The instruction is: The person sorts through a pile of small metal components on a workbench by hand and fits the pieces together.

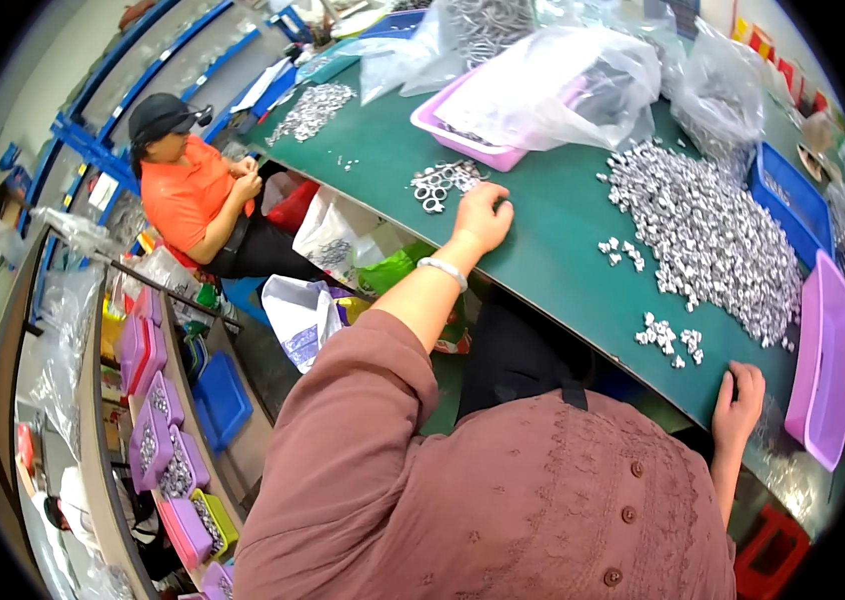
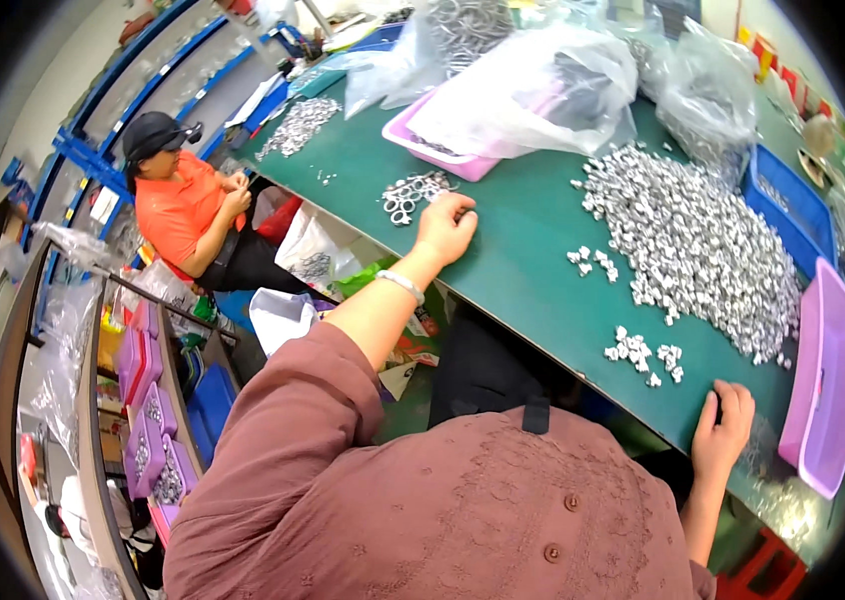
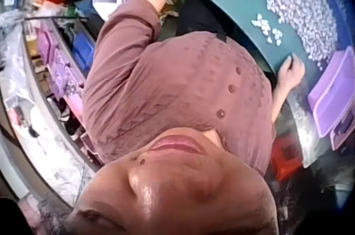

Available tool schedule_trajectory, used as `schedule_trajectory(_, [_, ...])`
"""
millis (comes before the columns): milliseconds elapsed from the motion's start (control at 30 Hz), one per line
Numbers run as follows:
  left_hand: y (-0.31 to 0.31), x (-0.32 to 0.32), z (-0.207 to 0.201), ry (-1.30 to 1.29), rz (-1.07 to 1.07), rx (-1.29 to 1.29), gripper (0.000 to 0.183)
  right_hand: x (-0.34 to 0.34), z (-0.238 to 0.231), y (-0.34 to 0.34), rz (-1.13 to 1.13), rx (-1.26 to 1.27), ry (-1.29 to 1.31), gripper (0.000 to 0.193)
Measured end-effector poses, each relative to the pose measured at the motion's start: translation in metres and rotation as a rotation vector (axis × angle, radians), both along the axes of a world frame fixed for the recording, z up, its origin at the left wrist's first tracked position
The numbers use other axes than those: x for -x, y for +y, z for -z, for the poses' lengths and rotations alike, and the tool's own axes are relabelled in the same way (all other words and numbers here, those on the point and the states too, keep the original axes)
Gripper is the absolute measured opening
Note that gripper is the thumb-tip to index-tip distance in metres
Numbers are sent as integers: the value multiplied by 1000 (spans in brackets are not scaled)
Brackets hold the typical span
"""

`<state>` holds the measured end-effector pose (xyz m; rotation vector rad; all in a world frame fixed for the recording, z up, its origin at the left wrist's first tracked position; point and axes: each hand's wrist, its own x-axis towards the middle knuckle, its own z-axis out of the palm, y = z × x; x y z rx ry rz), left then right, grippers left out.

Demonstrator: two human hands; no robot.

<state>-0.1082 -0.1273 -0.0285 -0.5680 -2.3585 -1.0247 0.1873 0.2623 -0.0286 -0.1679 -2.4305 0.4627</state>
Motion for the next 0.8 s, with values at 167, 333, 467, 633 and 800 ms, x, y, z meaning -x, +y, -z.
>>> schedule_trajectory(167, [-2,2,0,12,-5,-30,17,2,0,-2,-29,-7,-2,14])
schedule_trajectory(333, [0,-3,4,-62,-21,-179,19,-9,5,6,-26,18,-33,16])
schedule_trajectory(467, [-4,-8,3,-159,-25,-329,20,-10,16,5,-31,58,-126,26])
schedule_trajectory(633, [-2,-9,7,-194,83,-475,21,-7,24,-8,159,-101,-207,35])
schedule_trajectory(800, [-21,-5,17,-393,199,-943,15,11,3,-17,69,-252,-49,46])
